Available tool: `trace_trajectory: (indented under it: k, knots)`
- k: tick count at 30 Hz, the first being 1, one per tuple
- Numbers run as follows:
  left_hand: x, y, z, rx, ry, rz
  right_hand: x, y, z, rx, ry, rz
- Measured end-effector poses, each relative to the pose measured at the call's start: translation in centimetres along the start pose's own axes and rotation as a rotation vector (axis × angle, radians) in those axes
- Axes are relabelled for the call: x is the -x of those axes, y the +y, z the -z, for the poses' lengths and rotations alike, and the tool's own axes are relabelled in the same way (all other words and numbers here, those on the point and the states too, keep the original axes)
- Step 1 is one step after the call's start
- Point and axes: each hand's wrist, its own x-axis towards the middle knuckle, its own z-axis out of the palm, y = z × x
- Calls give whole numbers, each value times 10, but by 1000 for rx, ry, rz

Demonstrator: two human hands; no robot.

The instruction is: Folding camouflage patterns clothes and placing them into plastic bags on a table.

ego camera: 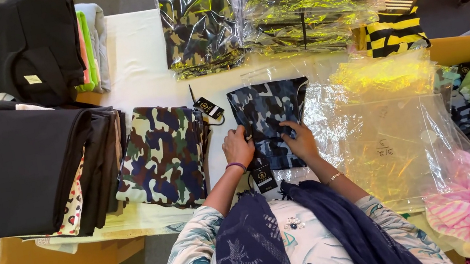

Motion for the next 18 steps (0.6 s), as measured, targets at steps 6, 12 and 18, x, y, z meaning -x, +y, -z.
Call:
trace_trajectory:
  k: [6, 12, 18]
  knots:
    - [10, 12, 11, -96, 162, -323, 1, -4, 1, 6, 7, -21]
    - [17, 17, 13, -258, 198, -440, 1, -2, 0, 3, 23, 13]
    - [15, 8, 4, 163, -94, -5, -3, 16, -6, 21, 36, 67]
